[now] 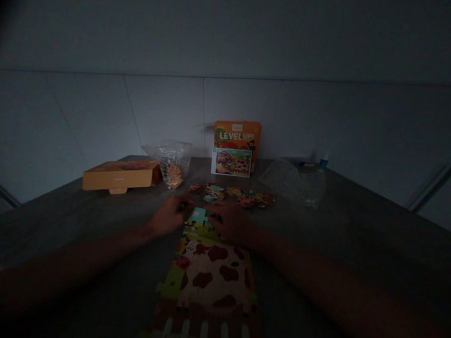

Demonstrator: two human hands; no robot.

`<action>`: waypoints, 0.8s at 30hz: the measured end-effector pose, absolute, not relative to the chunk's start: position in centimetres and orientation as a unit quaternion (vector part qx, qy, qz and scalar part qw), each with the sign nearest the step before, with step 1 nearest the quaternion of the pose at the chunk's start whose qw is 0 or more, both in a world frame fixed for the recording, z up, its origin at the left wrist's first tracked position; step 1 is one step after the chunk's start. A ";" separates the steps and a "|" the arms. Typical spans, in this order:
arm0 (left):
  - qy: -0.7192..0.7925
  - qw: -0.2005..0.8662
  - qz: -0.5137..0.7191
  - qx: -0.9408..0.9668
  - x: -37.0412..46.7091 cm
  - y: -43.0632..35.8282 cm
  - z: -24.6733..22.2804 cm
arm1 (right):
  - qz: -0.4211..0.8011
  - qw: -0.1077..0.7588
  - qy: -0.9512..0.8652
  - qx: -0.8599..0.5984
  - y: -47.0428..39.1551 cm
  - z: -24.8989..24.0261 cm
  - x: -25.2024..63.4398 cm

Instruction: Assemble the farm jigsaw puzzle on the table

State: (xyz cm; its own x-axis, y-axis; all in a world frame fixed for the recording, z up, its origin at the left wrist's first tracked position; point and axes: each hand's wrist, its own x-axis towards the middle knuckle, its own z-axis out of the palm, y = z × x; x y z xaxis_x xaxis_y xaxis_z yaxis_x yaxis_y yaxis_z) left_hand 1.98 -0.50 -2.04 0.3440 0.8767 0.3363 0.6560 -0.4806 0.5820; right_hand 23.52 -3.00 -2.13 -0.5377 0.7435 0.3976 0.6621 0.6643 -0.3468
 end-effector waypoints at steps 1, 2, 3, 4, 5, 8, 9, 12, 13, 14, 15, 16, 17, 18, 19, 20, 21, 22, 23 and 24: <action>0.484 0.168 0.308 0.801 2.0 -0.5 -2.0 | 0.079 0.265 -0.872 -0.403 -3.0 -2.2 23.5; 0.491 0.159 0.300 0.802 2.0 -0.6 -2.0 | 0.080 0.268 -0.872 -0.403 -3.0 -2.2 23.5; 0.496 0.150 0.292 0.803 2.1 -0.6 -1.9 | 0.080 0.270 -0.872 -0.401 -2.9 -2.3 23.6; 0.500 0.144 0.286 0.805 2.1 -0.6 -1.9 | 0.079 0.271 -0.873 -0.397 -2.9 -2.3 23.6; 0.501 0.140 0.280 0.807 2.1 -0.6 -1.9 | 0.076 0.273 -0.874 -0.394 -2.9 -2.4 23.6; 0.497 0.138 0.260 0.817 2.1 -0.6 -1.9 | 0.069 0.276 -0.877 -0.388 -2.7 -2.5 23.6; 0.496 0.136 0.253 0.819 2.0 -0.6 -1.8 | 0.068 0.276 -0.877 -0.387 -2.7 -2.6 23.7; 0.498 0.107 0.238 0.827 2.1 -0.7 -1.8 | 0.067 0.277 -0.878 -0.384 -2.6 -2.6 23.6; 0.497 0.092 0.232 0.831 2.2 -0.8 -1.8 | 0.065 0.278 -0.878 -0.385 -2.6 -2.7 23.6; 0.496 0.076 0.226 0.835 2.2 -0.9 -1.8 | 0.064 0.279 -0.877 -0.386 -2.6 -2.7 23.6; 0.492 0.062 0.220 0.840 2.2 -1.0 -1.8 | 0.063 0.280 -0.877 -0.385 -2.6 -2.7 23.5; 0.487 0.051 0.214 0.845 2.3 -1.0 -1.8 | 0.061 0.280 -0.879 -0.382 -2.6 -2.7 23.5; 0.482 0.043 0.209 0.850 2.3 -1.1 -1.8 | 0.060 0.279 -0.881 -0.379 -2.6 -2.7 23.5; 0.476 0.039 0.207 0.853 2.3 -1.1 -1.8 | 0.059 0.277 -0.883 -0.375 -2.6 -2.7 23.5; 0.471 0.037 0.207 0.857 2.3 -1.2 -1.9 | 0.057 0.275 -0.885 -0.371 -2.6 -2.7 23.6; 0.467 0.036 0.208 0.859 2.3 -1.2 -1.9 | 0.056 0.275 -0.886 -0.369 -2.5 -2.7 23.6; 0.464 0.035 0.209 0.860 2.3 -1.2 -2.0 | 0.054 0.277 -0.887 -0.367 -2.5 -2.8 23.6; 0.461 0.035 0.209 0.861 2.2 -1.2 -2.0 | 0.053 0.280 -0.886 -0.365 -2.5 -2.8 23.6; 0.459 0.035 0.209 0.863 2.2 -1.2 -2.0 | 0.053 0.283 -0.886 -0.362 -2.5 -2.9 23.6; 0.456 0.035 0.209 0.864 2.2 -1.2 -2.0 | 0.053 0.286 -0.886 -0.360 -2.4 -2.9 23.6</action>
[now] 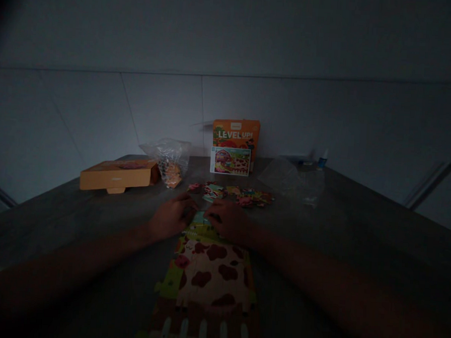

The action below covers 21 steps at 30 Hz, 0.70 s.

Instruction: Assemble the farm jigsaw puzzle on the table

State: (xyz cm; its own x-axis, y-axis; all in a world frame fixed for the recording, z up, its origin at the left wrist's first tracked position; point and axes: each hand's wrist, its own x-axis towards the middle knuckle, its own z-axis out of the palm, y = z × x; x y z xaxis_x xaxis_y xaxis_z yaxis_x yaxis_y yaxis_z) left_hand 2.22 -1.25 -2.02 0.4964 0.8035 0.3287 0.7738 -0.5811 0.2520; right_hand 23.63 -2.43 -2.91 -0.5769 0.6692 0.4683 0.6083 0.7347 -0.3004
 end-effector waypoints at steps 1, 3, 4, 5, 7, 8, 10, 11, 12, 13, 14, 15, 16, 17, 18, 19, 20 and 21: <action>0.453 0.035 0.209 0.866 2.2 -1.3 -2.0 | 0.054 0.288 -0.886 -0.359 -2.4 -2.9 23.6; 0.440 0.027 0.211 0.873 2.2 -1.4 -2.0 | 0.053 0.289 -0.886 -0.358 -2.4 -3.0 23.6; 0.426 0.018 0.212 0.879 2.1 -1.5 -2.0 | 0.052 0.290 -0.887 -0.357 -2.4 -3.0 23.6; 0.409 0.008 0.210 0.888 2.1 -1.5 -2.0 | 0.051 0.291 -0.887 -0.355 -2.4 -2.9 23.6; 0.369 -0.009 0.204 0.907 2.0 -1.6 -2.0 | 0.048 0.292 -0.888 -0.353 -2.4 -2.9 23.5; 0.348 -0.013 0.202 0.915 1.9 -1.7 -2.0 | 0.046 0.291 -0.889 -0.351 -2.4 -2.9 23.5; 0.310 -0.014 0.205 0.928 1.8 -1.6 -2.1 | 0.043 0.289 -0.889 -0.351 -2.4 -2.9 23.6; 0.292 -0.012 0.207 0.934 1.8 -1.6 -2.1 | 0.040 0.287 -0.890 -0.351 -2.4 -2.9 23.6; 0.277 -0.009 0.207 0.938 1.8 -1.6 -2.1 | 0.039 0.284 -0.891 -0.352 -2.5 -2.9 23.6; 0.267 -0.005 0.207 0.941 1.8 -1.6 -2.1 | 0.039 0.281 -0.892 -0.352 -2.5 -2.9 23.6; 0.261 0.000 0.207 0.943 1.8 -1.5 -2.1 | 0.039 0.279 -0.893 -0.352 -2.5 -2.8 23.7; 0.258 0.005 0.209 0.943 1.8 -1.5 -2.0 | 0.041 0.279 -0.892 -0.352 -2.6 -2.8 23.7; 0.258 0.011 0.212 0.943 1.9 -1.5 -2.0 | 0.044 0.281 -0.891 -0.353 -2.6 -2.8 23.7; 0.258 0.017 0.216 0.942 1.9 -1.6 -1.9 | 0.048 0.284 -0.890 -0.354 -2.7 -2.7 23.6; 0.257 0.023 0.219 0.941 1.9 -1.6 -1.9 | 0.051 0.287 -0.888 -0.356 -2.7 -2.7 23.6; 0.255 0.028 0.220 0.941 1.9 -1.7 -1.8 | 0.054 0.289 -0.887 -0.356 -2.7 -2.7 23.6; 0.254 0.034 0.219 0.942 1.9 -1.7 -1.7 | 0.054 0.289 -0.887 -0.355 -2.7 -2.6 23.6; 0.254 0.037 0.219 0.941 1.9 -1.8 -1.7 | 0.055 0.288 -0.888 -0.355 -2.7 -2.6 23.6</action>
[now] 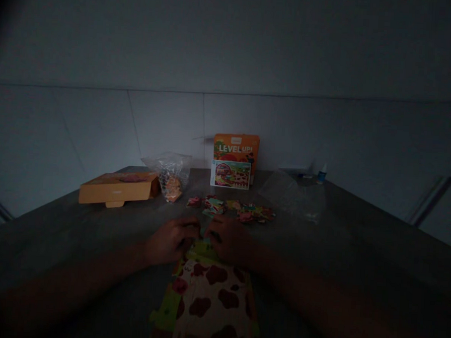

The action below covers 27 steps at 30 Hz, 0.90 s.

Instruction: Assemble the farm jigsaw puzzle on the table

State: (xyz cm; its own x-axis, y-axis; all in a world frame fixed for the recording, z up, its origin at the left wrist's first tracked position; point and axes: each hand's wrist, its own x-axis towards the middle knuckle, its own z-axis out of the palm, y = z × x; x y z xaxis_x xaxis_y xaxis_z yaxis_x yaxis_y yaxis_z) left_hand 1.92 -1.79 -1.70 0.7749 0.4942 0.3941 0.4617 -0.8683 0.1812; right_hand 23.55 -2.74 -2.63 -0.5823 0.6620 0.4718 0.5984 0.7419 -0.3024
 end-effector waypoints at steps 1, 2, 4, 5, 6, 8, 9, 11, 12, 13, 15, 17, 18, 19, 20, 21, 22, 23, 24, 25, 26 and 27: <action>0.255 0.040 0.220 0.941 1.9 -1.8 -1.7 | 0.057 0.287 -0.888 -0.354 -2.8 -2.6 23.5; 0.256 0.043 0.221 0.940 1.9 -1.9 -1.7 | 0.060 0.287 -0.888 -0.355 -2.8 -2.6 23.5; 0.260 0.048 0.222 0.939 1.9 -1.9 -1.8 | 0.063 0.285 -0.886 -0.361 -2.9 -2.6 23.6; 0.262 0.049 0.221 0.938 1.9 -1.8 -1.8 | 0.063 0.283 -0.885 -0.364 -2.9 -2.6 23.6; 0.265 0.048 0.220 0.937 1.9 -1.8 -1.9 | 0.061 0.280 -0.885 -0.366 -3.0 -2.6 23.6; 0.273 0.044 0.218 0.936 1.9 -1.8 -2.0 | 0.055 0.275 -0.886 -0.369 -3.1 -2.5 23.6; 0.276 0.042 0.216 0.935 1.9 -1.8 -2.0 | 0.051 0.273 -0.886 -0.371 -3.2 -2.5 23.5; 0.278 0.040 0.213 0.936 1.9 -1.9 -1.9 | 0.040 0.272 -0.885 -0.377 -3.3 -2.4 23.4; 0.278 0.040 0.212 0.936 1.9 -1.9 -1.9 | 0.034 0.272 -0.884 -0.379 -3.3 -2.5 23.4; 0.280 0.040 0.211 0.936 1.9 -2.0 -1.9 | 0.029 0.274 -0.881 -0.383 -3.3 -2.5 23.4; 0.294 0.031 0.212 0.932 2.0 -2.1 -1.8 | 0.020 0.286 -0.873 -0.394 -3.2 -2.7 23.4; 0.332 0.020 0.210 0.920 2.0 -2.1 -1.8 | 0.016 0.308 -0.860 -0.407 -2.9 -2.9 23.5; 0.356 0.015 0.208 0.911 2.0 -2.0 -1.8 | 0.016 0.319 -0.852 -0.414 -2.7 -3.1 23.7; 0.380 0.013 0.206 0.902 1.9 -1.9 -1.8 | 0.015 0.329 -0.844 -0.423 -2.5 -3.2 23.8; 0.401 0.012 0.206 0.892 1.9 -1.8 -1.8 | 0.014 0.335 -0.836 -0.434 -2.3 -3.2 24.0; 0.417 0.012 0.205 0.885 1.9 -1.8 -1.8 | 0.011 0.336 -0.829 -0.447 -2.1 -3.2 24.1; 0.426 0.013 0.207 0.880 1.8 -1.7 -1.7 | 0.006 0.334 -0.822 -0.461 -1.9 -3.2 24.3; 0.429 0.015 0.210 0.878 1.8 -1.6 -1.7 | 0.002 0.329 -0.819 -0.470 -1.8 -3.1 24.4; 0.429 0.017 0.211 0.878 1.8 -1.5 -1.6 | 0.000 0.321 -0.822 -0.470 -1.7 -3.0 24.5; 0.424 0.017 0.213 0.880 1.8 -1.5 -1.6 | 0.000 0.312 -0.829 -0.464 -1.6 -2.9 24.6; 0.415 0.013 0.218 0.883 1.8 -1.4 -1.7 | -0.001 0.300 -0.841 -0.451 -1.6 -2.8 24.7; 0.399 0.011 0.225 0.889 1.8 -1.3 -1.7 | -0.006 0.288 -0.851 -0.439 -1.5 -2.8 24.8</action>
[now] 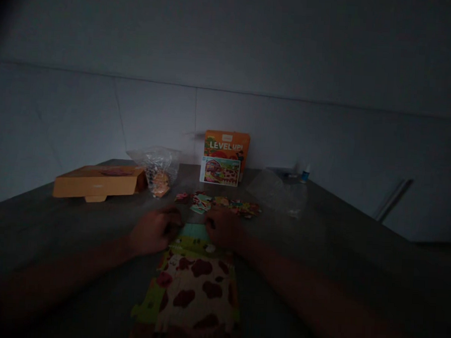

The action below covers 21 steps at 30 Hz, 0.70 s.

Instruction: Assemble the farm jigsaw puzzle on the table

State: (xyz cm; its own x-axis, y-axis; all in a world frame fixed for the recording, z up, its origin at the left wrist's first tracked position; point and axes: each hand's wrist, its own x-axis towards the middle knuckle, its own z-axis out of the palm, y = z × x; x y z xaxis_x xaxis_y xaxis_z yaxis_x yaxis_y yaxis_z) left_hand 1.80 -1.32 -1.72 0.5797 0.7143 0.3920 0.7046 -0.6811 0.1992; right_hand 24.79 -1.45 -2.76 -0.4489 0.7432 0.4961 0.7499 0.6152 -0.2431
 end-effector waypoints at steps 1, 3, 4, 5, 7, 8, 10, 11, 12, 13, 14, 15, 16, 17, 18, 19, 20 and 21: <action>0.373 0.013 0.236 0.897 1.8 -1.2 -1.8 | -0.013 0.281 -0.855 -0.436 -1.3 -2.7 25.0; 0.323 0.016 0.256 0.911 1.8 -1.1 -2.1 | -0.030 0.291 -0.835 -0.466 -0.8 -2.6 25.7; 0.306 0.012 0.264 0.915 1.8 -1.1 -2.2 | -0.045 0.307 -0.811 -0.496 -0.5 -2.5 26.2; 0.298 0.003 0.269 0.916 1.8 -1.0 -2.3 | -0.061 0.325 -0.783 -0.526 -0.1 -2.5 26.7; 0.303 -0.019 0.267 0.914 1.8 -1.0 -2.4 | -0.090 0.352 -0.736 -0.571 0.8 -2.3 28.0; 0.312 -0.027 0.258 0.914 1.7 -1.0 -2.4 | -0.099 0.359 -0.725 -0.580 1.3 -2.3 28.6; 0.332 -0.033 0.233 0.914 1.8 -1.0 -2.6 | -0.111 0.358 -0.722 -0.582 2.0 -2.2 29.3; 0.340 -0.033 0.220 0.914 1.8 -1.0 -2.6 | -0.112 0.354 -0.728 -0.576 2.2 -2.3 29.4; 0.344 -0.032 0.209 0.915 1.8 -1.0 -2.7 | -0.111 0.348 -0.740 -0.565 2.2 -2.4 29.3; 0.347 -0.031 0.200 0.916 1.8 -1.0 -2.9 | -0.108 0.337 -0.756 -0.551 2.2 -2.5 29.1; 0.347 -0.029 0.194 0.917 1.8 -0.9 -3.0 | -0.105 0.321 -0.775 -0.534 2.1 -2.6 28.8; 0.345 -0.026 0.188 0.919 1.7 -0.8 -3.0 | -0.101 0.298 -0.796 -0.517 1.9 -2.8 28.4; 0.344 -0.023 0.182 0.921 1.7 -0.7 -3.1 | -0.098 0.273 -0.813 -0.504 1.7 -3.0 28.0; 0.343 -0.018 0.178 0.922 1.7 -0.4 -3.1 | -0.096 0.248 -0.827 -0.495 1.5 -3.1 27.7; 0.344 -0.013 0.175 0.922 1.7 -0.1 -3.0 | -0.092 0.227 -0.836 -0.492 1.3 -3.1 27.4; 0.349 -0.009 0.176 0.920 1.7 0.3 -2.9 | -0.088 0.210 -0.840 -0.493 1.2 -3.2 27.1; 0.362 -0.007 0.185 0.914 1.8 0.9 -2.8 | -0.082 0.201 -0.841 -0.495 1.1 -3.2 27.0; 0.375 -0.008 0.197 0.906 1.9 1.6 -2.7 | -0.079 0.195 -0.842 -0.496 1.0 -3.1 26.9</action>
